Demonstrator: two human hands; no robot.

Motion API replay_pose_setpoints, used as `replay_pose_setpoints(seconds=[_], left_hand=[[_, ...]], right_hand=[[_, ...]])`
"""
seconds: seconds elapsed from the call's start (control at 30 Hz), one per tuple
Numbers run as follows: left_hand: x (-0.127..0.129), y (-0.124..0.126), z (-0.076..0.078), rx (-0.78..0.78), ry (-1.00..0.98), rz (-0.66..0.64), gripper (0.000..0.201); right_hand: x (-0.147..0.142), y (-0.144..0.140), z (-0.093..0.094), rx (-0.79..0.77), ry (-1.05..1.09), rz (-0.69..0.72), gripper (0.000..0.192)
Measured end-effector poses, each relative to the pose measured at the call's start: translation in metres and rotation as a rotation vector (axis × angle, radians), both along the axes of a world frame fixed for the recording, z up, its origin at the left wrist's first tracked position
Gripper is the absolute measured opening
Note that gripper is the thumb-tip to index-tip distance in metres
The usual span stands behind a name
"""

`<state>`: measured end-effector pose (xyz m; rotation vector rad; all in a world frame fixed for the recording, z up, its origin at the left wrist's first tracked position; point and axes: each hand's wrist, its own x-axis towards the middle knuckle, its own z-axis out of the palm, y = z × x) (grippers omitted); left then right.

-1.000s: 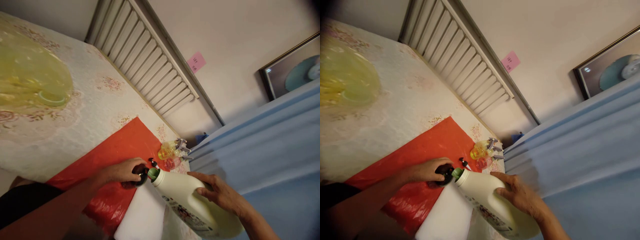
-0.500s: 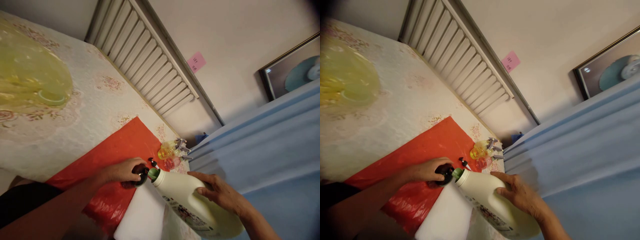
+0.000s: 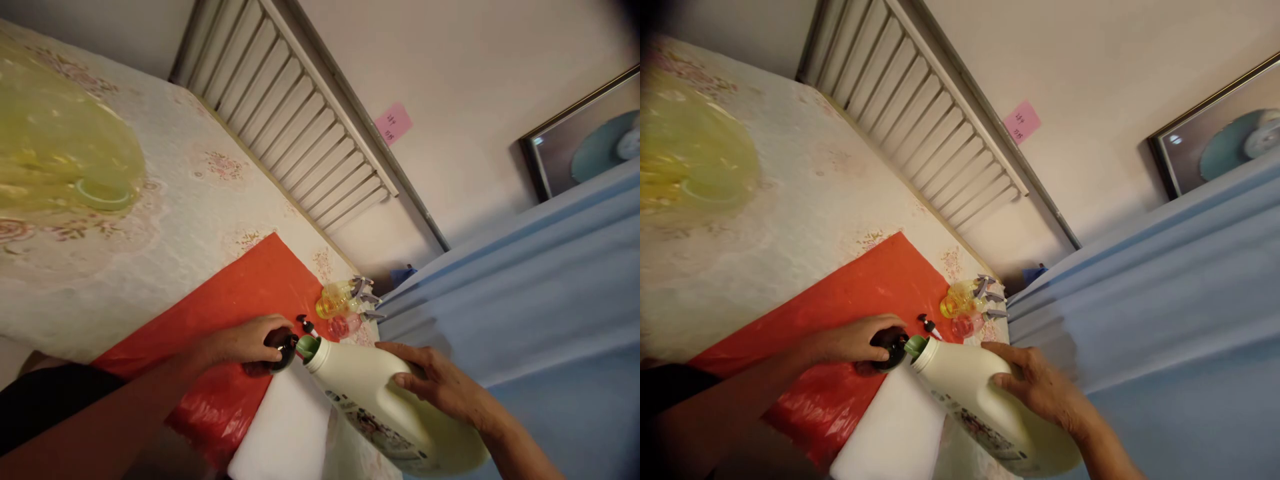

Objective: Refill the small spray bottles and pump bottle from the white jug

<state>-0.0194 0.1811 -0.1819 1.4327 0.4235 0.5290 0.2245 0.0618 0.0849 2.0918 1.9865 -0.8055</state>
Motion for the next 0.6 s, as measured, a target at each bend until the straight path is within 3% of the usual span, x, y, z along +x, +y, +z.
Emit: replay_pose_setpoints(seconds=[0.6], left_hand=[[-0.0015,-0.0015,0.0029,-0.046,-0.031,-0.015,0.039]], right_hand=[[-0.0045,0.0012,0.0017,0.010,0.002,0.009,0.059]])
